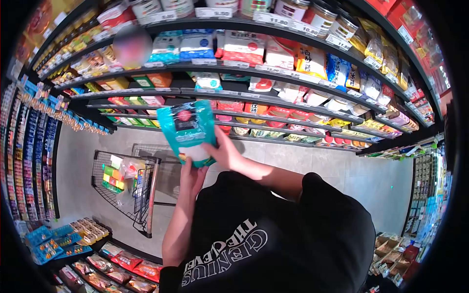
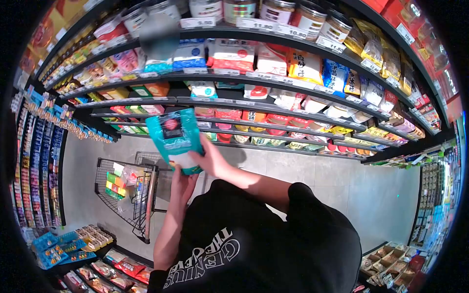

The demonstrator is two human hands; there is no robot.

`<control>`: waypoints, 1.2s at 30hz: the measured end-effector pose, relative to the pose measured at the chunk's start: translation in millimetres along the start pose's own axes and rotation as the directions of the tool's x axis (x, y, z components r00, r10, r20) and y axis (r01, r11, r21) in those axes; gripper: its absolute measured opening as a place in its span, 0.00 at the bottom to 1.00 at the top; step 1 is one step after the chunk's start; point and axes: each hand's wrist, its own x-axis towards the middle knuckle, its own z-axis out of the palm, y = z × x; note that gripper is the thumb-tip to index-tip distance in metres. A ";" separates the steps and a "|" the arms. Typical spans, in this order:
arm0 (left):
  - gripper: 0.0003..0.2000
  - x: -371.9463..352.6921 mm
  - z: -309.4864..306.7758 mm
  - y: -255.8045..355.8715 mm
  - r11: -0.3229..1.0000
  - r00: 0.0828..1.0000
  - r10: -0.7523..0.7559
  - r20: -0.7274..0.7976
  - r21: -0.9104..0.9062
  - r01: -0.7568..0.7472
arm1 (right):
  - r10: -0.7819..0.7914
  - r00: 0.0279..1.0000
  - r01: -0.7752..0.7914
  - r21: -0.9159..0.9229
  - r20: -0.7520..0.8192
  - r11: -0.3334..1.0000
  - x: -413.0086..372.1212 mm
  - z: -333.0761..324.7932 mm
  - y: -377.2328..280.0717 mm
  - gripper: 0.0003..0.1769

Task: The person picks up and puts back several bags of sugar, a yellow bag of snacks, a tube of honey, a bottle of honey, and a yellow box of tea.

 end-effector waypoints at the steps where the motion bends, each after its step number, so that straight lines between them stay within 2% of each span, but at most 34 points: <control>1: 0.30 6.0 15.1 -3.9 0.995 0.997 -0.081 0.010 0.052 0.081 | 0.071 0.997 -0.069 0.036 -0.037 0.997 2.6 -21.9 -2.1 0.31; 2: 0.33 12.6 29.6 -7.0 0.982 0.987 -0.161 0.016 0.107 0.158 | 0.140 0.988 -0.134 0.075 -0.070 0.988 5.2 -45.0 -4.4 0.28; 3: 0.32 19.6 38.7 -11.9 0.961 0.975 -0.220 -0.042 0.161 0.224 | 0.140 0.988 -0.133 0.098 -0.063 0.986 7.6 -69.4 3.1 0.26; 4: 0.32 28.3 43.4 -19.3 0.958 0.973 -0.224 -0.051 0.172 0.230 | 0.142 0.988 -0.134 0.123 -0.058 0.983 8.2 -91.7 9.7 0.25; 6: 0.29 50.7 49.3 -32.8 0.927 0.951 -0.307 0.027 0.233 0.293 | 0.177 0.979 -0.153 0.207 -0.103 0.966 3.2 -125.6 20.0 0.24; 7: 0.25 67.0 53.9 -40.7 0.930 0.945 -0.321 0.059 0.208 0.302 | 0.191 0.975 -0.172 0.152 -0.119 0.973 0.9 -142.5 28.8 0.24; 8: 0.25 80.2 57.1 -45.4 0.927 0.945 -0.323 0.054 0.221 0.304 | 0.204 0.970 -0.192 0.095 -0.133 0.977 -2.4 -159.2 37.3 0.24; 9: 0.22 90.3 65.9 -48.7 0.877 0.949 -0.305 0.075 0.410 0.250 | 0.257 0.955 -0.261 -0.006 -0.145 0.965 -5.2 -173.8 36.1 0.25; 10: 0.19 100.6 74.5 -51.7 0.794 0.952 -0.291 0.099 0.579 0.182 | 0.268 0.944 -0.280 -0.036 -0.194 0.959 -7.4 -183.1 34.4 0.26; 12: 0.16 124.1 99.2 -54.5 0.642 0.960 -0.277 -0.046 0.734 0.221 | 0.266 0.938 -0.306 -0.168 -0.223 0.937 -5.2 -204.8 39.5 0.22; 14: 0.15 145.5 118.2 -58.6 0.470 0.972 -0.235 -0.005 0.875 0.118 | 0.284 0.925 -0.328 -0.152 -0.253 0.932 4.5 -220.7 52.6 0.20; 15: 0.13 165.3 107.7 -65.0 0.542 0.969 -0.236 0.078 0.838 0.064 | 0.304 0.909 -0.354 -0.141 -0.286 0.925 11.2 -228.6 60.7 0.18; 16: 0.13 177.9 112.3 -64.9 0.544 0.971 -0.227 0.077 0.837 0.061 | 0.303 0.912 -0.351 -0.143 -0.277 0.926 20.8 -236.0 70.9 0.18; 18: 0.13 204.3 120.2 -62.7 0.462 0.984 -0.176 -0.028 0.880 0.108 | 0.265 0.907 -0.323 -0.137 -0.328 0.937 45.8 -247.6 87.1 0.17; 19: 0.13 220.1 121.9 -60.2 0.338 0.989 -0.131 -0.069 0.935 0.110 | 0.238 0.908 -0.322 -0.211 -0.344 0.923 59.0 -249.6 79.5 0.16; 20: 0.13 230.3 121.8 -59.8 0.344 0.989 -0.123 -0.076 0.932 0.114 | 0.242 0.911 -0.323 -0.213 -0.334 0.922 71.7 -251.0 76.5 0.16; 22: 0.13 243.4 129.1 -57.1 0.513 0.998 -0.048 0.040 0.858 -0.009 | 0.112 0.954 -0.206 -0.341 -0.277 0.917 94.3 -255.2 78.5 0.18; 23: 0.12 247.9 131.4 -52.3 0.545 0.996 -0.012 0.086 0.836 -0.066 | 0.102 0.957 -0.206 -0.391 -0.272 0.897 103.9 -255.7 79.2 0.18; 24: 0.12 256.3 129.7 -52.2 0.547 0.997 -0.003 0.083 0.835 -0.068 | 0.102 0.960 -0.202 -0.392 -0.262 0.898 112.0 -255.9 83.6 0.18; 26: 0.11 272.5 125.6 -52.4 0.536 0.981 0.148 0.122 0.824 -0.183 | -0.031 0.963 -0.081 -0.400 -0.266 0.913 125.1 -255.0 89.6 0.19; 27: 0.08 277.4 130.2 -52.0 0.548 0.977 0.197 0.078 0.818 -0.176 | 0.027 0.970 -0.159 -0.541 -0.243 0.826 131.8 -259.3 90.2 0.19; 28: 0.08 285.9 126.8 -48.5 0.550 0.976 0.205 0.073 0.816 -0.177 | 0.028 0.972 -0.155 -0.543 -0.234 0.826 137.5 -259.9 91.5 0.19; 30: 0.04 303.3 120.8 -43.4 0.376 0.958 0.283 0.052 0.913 -0.161 | -0.226 0.943 0.014 -0.650 -0.243 0.760 147.7 -262.0 96.4 0.20; 31: 0.02 312.5 118.5 -44.3 0.427 0.950 0.311 0.024 0.889 -0.163 | -0.090 0.957 -0.116 -0.651 -0.275 0.750 154.8 -263.3 102.6 0.25; 34: 0.02 331.0 124.3 -43.5 0.454 0.915 0.400 0.058 0.855 -0.253 | -0.122 0.943 -0.099 -0.613 -0.308 0.783 166.7 -263.6 105.9 0.24; 35: 0.05 333.6 128.5 -48.5 0.510 0.902 0.431 0.034 0.815 -0.275 | -0.122 0.946 -0.096 -0.618 -0.300 0.780 167.9 -262.7 104.4 0.24; 36: 0.05 340.3 122.4 -50.0 0.515 0.899 0.437 0.031 0.811 -0.278 | -0.055 0.944 -0.153 -0.579 -0.326 0.801 168.1 -261.2 100.3 0.23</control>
